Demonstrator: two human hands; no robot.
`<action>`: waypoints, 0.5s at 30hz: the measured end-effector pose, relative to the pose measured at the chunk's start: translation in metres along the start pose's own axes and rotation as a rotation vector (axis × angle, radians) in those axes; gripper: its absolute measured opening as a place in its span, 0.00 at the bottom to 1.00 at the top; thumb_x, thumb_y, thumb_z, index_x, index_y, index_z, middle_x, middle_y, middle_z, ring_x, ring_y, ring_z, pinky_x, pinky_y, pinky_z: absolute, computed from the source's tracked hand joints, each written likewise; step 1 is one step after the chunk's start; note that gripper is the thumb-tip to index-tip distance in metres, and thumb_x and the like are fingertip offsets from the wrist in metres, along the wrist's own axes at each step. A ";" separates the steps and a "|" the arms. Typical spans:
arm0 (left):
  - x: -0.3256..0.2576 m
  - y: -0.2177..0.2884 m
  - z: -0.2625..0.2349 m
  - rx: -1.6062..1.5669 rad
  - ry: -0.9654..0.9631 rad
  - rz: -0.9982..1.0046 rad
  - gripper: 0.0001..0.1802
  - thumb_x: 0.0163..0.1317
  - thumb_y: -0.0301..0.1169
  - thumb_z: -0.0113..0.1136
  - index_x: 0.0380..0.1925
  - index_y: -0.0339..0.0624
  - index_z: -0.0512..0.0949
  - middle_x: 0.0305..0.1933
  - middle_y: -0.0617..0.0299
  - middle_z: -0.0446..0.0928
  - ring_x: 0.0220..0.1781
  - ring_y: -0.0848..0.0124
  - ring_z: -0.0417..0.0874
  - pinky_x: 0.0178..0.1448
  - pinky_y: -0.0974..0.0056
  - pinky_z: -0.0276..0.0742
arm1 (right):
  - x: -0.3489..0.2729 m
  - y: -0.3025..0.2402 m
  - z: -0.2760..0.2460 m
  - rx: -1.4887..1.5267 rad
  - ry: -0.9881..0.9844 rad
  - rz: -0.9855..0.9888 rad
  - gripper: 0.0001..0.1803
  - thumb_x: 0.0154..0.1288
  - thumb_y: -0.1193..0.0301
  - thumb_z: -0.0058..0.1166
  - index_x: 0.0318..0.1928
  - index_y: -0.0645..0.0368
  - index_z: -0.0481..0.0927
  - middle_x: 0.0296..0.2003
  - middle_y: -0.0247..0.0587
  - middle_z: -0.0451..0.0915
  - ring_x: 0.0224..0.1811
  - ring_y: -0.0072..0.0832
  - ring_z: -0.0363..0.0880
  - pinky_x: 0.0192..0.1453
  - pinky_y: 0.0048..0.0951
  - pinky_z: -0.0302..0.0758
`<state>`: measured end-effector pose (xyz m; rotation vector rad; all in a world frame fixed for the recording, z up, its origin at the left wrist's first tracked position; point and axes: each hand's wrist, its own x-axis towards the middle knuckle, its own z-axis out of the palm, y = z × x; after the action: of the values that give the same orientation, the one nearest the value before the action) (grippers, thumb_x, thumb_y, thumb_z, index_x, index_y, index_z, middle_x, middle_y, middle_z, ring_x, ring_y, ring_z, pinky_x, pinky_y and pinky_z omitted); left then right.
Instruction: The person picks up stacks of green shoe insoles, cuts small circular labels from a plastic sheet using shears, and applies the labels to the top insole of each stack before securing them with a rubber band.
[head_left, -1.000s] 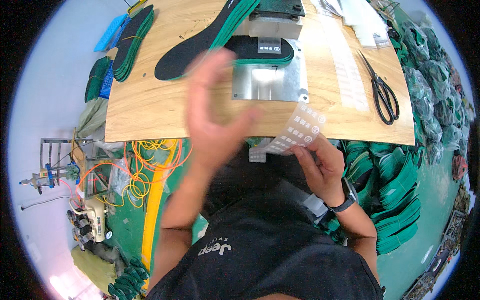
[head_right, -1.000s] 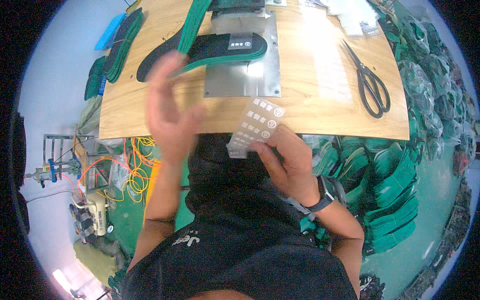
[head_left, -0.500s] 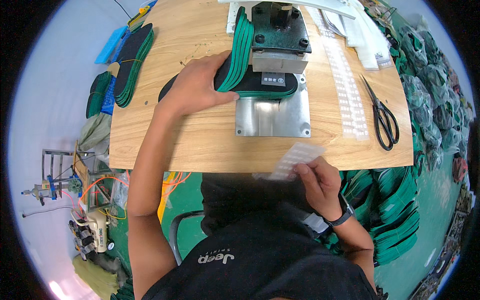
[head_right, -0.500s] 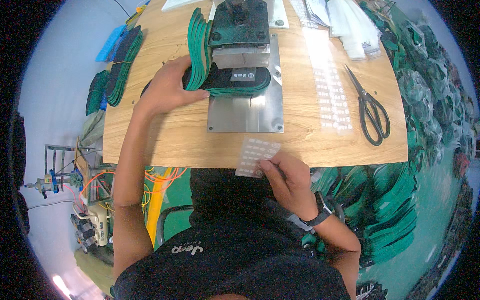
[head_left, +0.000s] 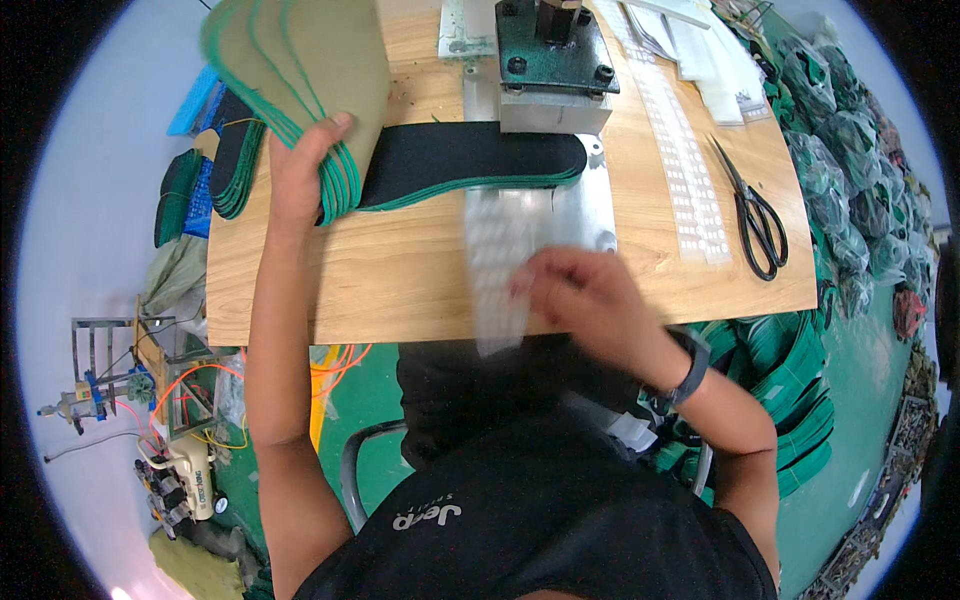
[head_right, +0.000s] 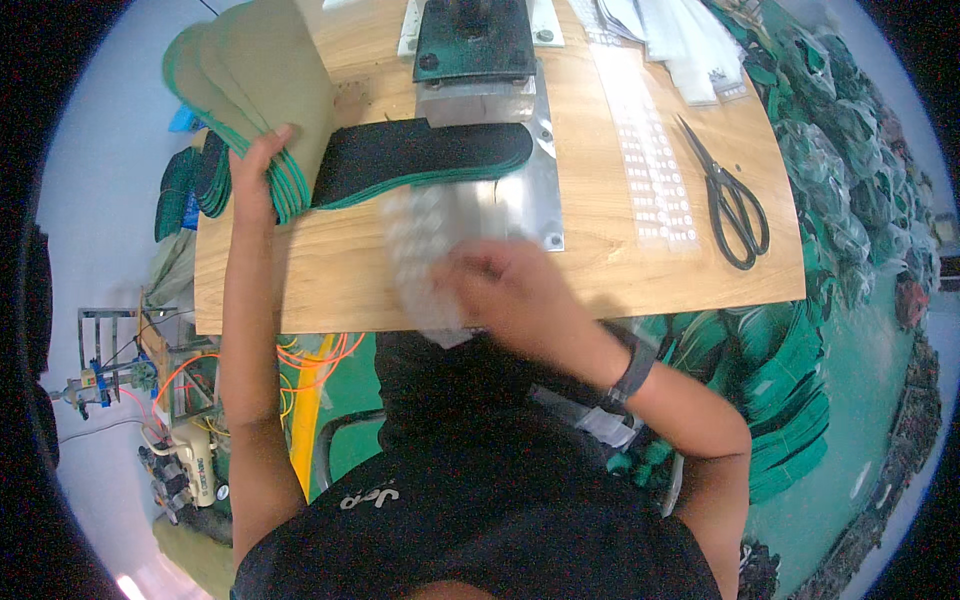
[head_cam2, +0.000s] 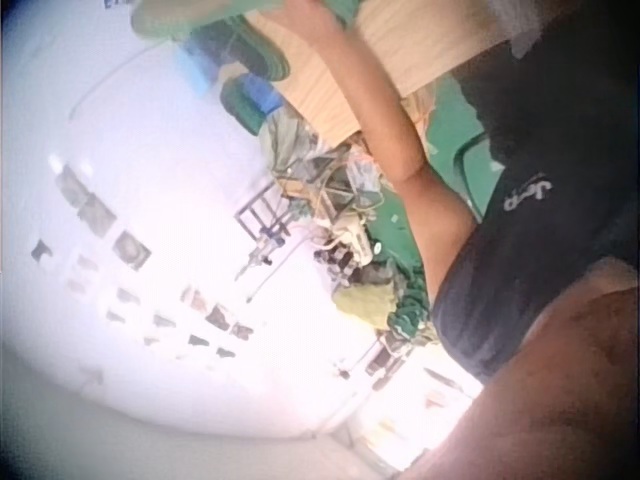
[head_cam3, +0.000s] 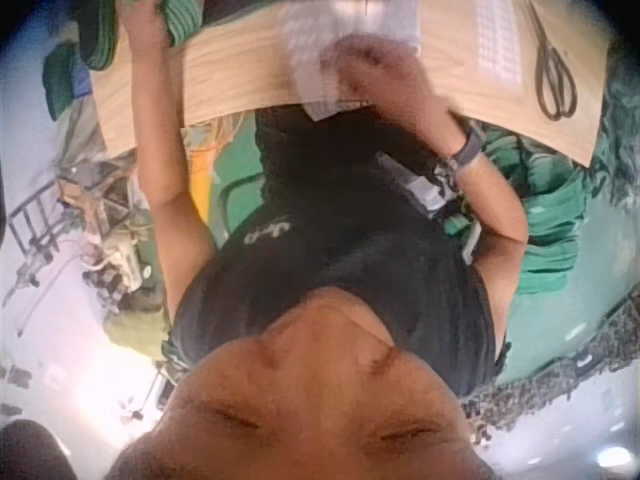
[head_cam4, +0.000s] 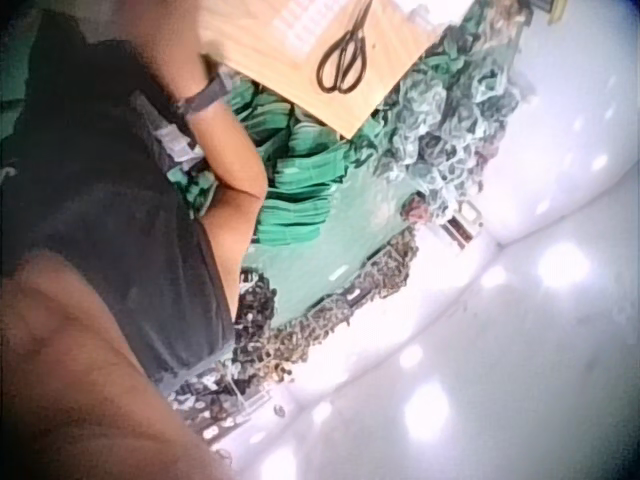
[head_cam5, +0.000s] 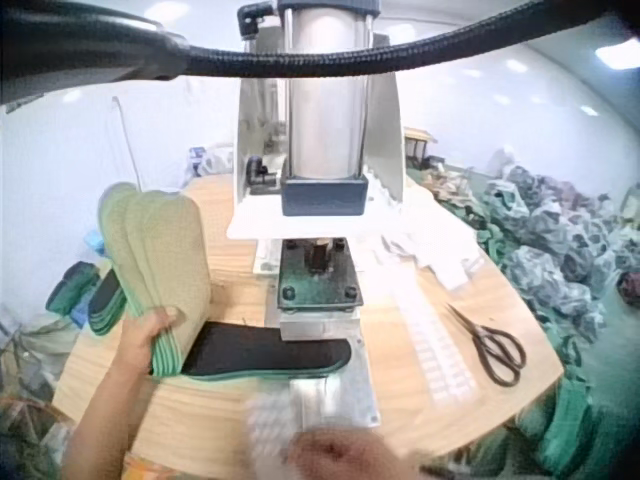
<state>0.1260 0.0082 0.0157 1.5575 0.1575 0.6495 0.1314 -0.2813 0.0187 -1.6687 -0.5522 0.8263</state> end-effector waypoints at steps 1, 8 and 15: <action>-0.001 0.001 0.002 0.007 0.003 0.001 0.23 0.51 0.31 0.61 0.46 0.28 0.73 0.42 0.56 0.78 0.43 0.68 0.78 0.50 0.66 0.72 | 0.009 0.010 -0.012 0.082 0.018 0.026 0.12 0.69 0.64 0.48 0.36 0.58 0.80 0.19 0.28 0.72 0.19 0.13 0.64 0.23 0.15 0.63; 0.000 0.005 0.022 0.469 -0.310 0.099 0.25 0.52 0.38 0.62 0.49 0.36 0.73 0.37 0.56 0.79 0.40 0.70 0.76 0.49 0.65 0.72 | 0.044 0.009 -0.042 0.298 0.153 0.193 0.13 0.66 0.66 0.51 0.26 0.61 0.77 0.12 0.31 0.71 0.10 0.15 0.62 0.14 0.17 0.57; 0.004 0.004 0.018 0.489 -0.360 0.004 0.27 0.52 0.38 0.61 0.51 0.37 0.73 0.37 0.55 0.80 0.38 0.67 0.78 0.48 0.63 0.73 | 0.049 0.010 -0.042 0.240 0.147 0.218 0.14 0.66 0.67 0.51 0.25 0.61 0.77 0.10 0.31 0.70 0.08 0.15 0.61 0.12 0.17 0.55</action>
<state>0.1367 -0.0056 0.0216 2.1197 0.0416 0.3326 0.1939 -0.2748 0.0027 -1.5681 -0.1627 0.8808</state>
